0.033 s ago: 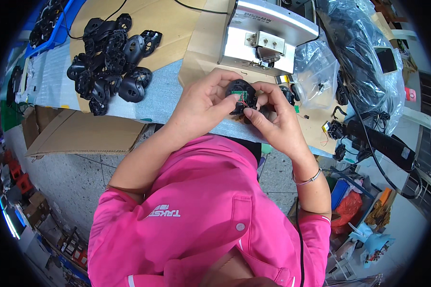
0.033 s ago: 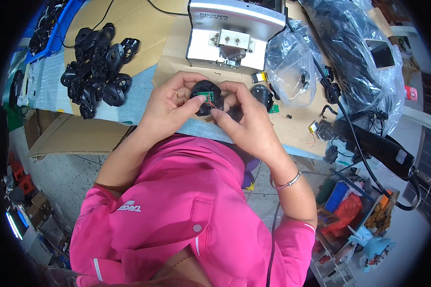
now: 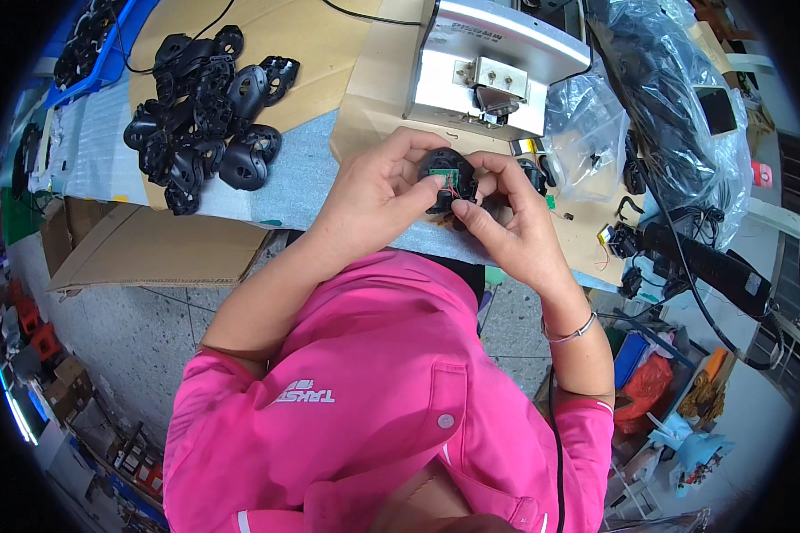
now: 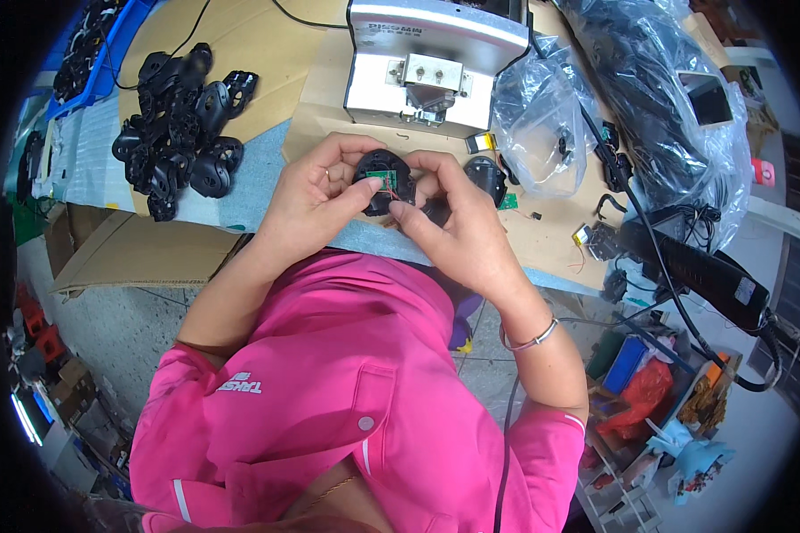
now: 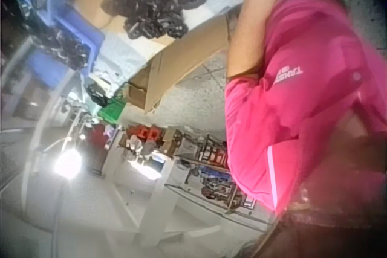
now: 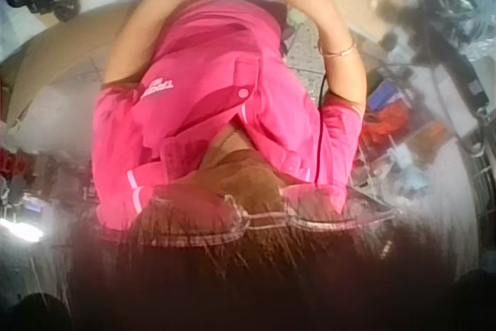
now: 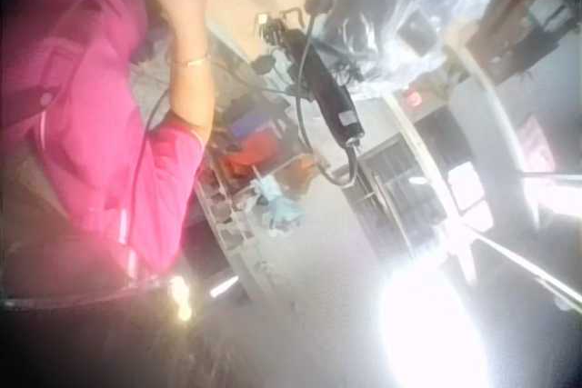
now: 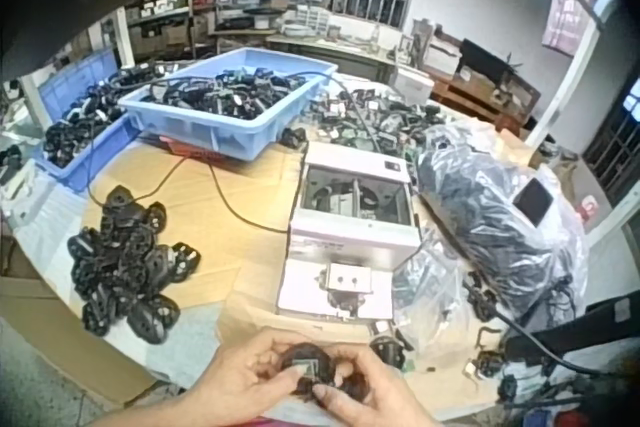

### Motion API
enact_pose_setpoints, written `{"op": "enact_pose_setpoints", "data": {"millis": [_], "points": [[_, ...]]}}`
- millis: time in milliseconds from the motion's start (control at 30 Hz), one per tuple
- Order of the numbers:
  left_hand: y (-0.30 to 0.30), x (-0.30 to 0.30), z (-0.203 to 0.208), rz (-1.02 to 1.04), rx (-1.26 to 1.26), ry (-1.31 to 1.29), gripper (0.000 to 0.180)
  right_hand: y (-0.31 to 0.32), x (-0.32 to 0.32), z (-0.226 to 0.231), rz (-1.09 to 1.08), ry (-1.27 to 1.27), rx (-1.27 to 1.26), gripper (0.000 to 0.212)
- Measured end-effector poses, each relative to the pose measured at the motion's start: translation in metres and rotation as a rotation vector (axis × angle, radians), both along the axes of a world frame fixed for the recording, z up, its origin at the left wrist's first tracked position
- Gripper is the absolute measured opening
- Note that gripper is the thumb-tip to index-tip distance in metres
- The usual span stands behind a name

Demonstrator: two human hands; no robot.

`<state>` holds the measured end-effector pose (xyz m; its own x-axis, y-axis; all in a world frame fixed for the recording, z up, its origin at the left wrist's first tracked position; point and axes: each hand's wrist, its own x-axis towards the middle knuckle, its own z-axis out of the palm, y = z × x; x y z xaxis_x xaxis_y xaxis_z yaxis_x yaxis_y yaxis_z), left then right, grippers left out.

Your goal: Assemble electronic components into plastic housings and secure them with an electric screwdriver.

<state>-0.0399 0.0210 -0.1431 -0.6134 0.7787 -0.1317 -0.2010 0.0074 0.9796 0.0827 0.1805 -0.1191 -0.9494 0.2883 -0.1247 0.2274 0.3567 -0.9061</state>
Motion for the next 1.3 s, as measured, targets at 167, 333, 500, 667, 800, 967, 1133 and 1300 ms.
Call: {"op": "enact_pose_setpoints", "data": {"millis": [167,333,500,667,800,967,1133,1300], "points": [[0.0,0.002,0.007,-0.042,-0.015,-0.033,0.034,-0.006,-0.001,0.006,-0.077,-0.039,-0.037,0.032],[0.002,0.009,0.003,-0.001,0.013,-0.029,0.031,-0.005,-0.002,0.004,-0.099,-0.059,-0.005,0.027],[0.005,0.013,-0.003,0.005,-0.052,0.164,0.029,-0.004,-0.003,-0.003,-0.098,-0.062,0.056,0.028],[0.007,0.006,-0.002,-0.041,-0.092,-0.045,0.031,0.0,0.0,0.008,-0.004,-0.052,-0.001,0.046],[0.007,0.006,-0.008,-0.036,-0.082,-0.023,0.034,0.002,0.004,0.007,0.049,-0.062,-0.178,0.063],[0.006,0.007,-0.008,-0.066,-0.112,0.038,0.036,0.007,0.006,0.012,0.05,-0.046,-0.089,0.061],[0.007,0.008,-0.002,-0.113,-0.206,0.233,0.034,0.01,0.013,0.005,0.018,0.002,-0.015,0.051],[0.008,0.015,0.002,0.013,-0.166,0.468,0.032,0.005,0.019,0.006,-0.177,-0.035,-0.655,0.03]]}}
